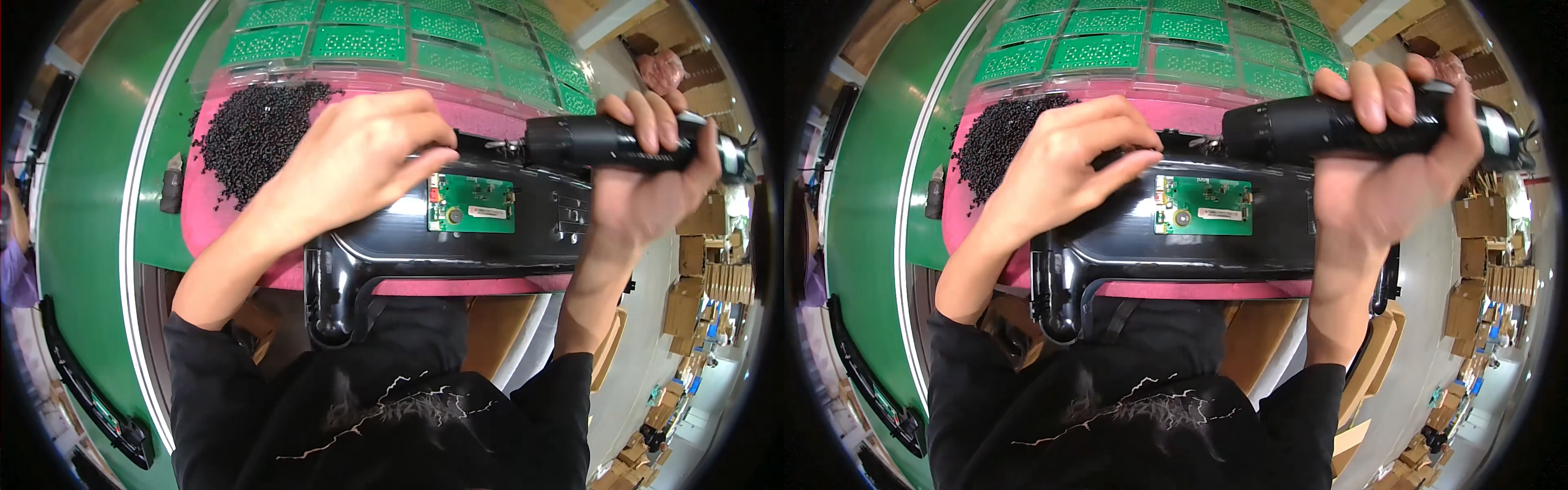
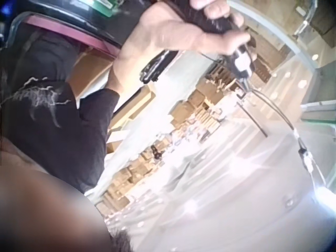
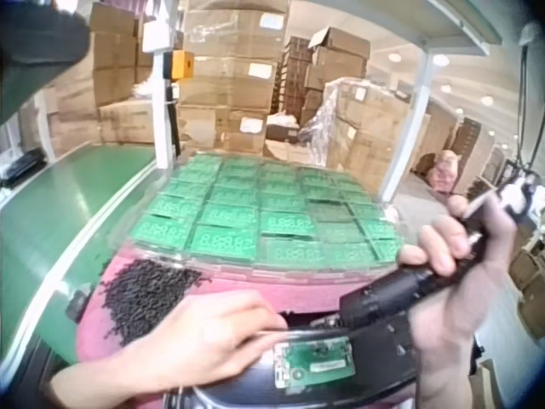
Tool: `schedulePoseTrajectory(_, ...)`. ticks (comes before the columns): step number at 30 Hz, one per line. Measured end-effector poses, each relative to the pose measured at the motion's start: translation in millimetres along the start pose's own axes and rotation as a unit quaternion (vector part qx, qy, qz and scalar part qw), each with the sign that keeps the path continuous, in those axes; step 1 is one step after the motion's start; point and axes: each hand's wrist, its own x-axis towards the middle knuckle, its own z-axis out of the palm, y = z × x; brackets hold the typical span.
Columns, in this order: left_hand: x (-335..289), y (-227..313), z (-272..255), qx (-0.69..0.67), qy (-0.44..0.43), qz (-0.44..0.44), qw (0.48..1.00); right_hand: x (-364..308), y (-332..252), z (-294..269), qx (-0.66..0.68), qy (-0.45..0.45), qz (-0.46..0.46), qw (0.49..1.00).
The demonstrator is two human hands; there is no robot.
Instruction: Assembling electronic circuit boards into plastic housings and packing finished units into boxes.
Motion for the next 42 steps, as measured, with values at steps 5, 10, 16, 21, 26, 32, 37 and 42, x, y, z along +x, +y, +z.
schedulePoseTrajectory(5,-5,5,3,-0.052,0.039,0.027,0.998,-17,10,23,0.046,-0.031,-0.002,0.998)
schedulePoseTrajectory(10,-7,2,4,-0.051,0.041,0.026,0.997,-23,16,24,0.024,-0.049,-0.019,0.998)
schedulePoseTrajectory(16,-10,-5,9,-0.005,0.051,0.067,0.996,-27,28,29,-0.013,-0.007,-0.037,0.999)
schedulePoseTrajectory(21,-14,-4,6,0.032,0.023,0.066,0.997,-29,42,30,-0.033,0.056,-0.039,0.997)
schedulePoseTrajectory(26,-12,-6,6,0.018,0.015,0.060,0.998,-31,40,32,-0.030,0.071,-0.057,0.995)
schedulePoseTrajectory(32,-18,-10,6,0.004,0.013,0.050,0.999,-34,44,31,-0.017,0.046,-0.048,0.998)
schedulePoseTrajectory(37,-13,-4,8,-0.043,0.021,0.041,0.998,-39,46,29,-0.055,0.060,-0.056,0.995)
schedulePoseTrajectory(42,-11,-7,8,0.031,0.034,0.154,0.987,-36,53,35,0.077,-0.005,-0.028,0.997)
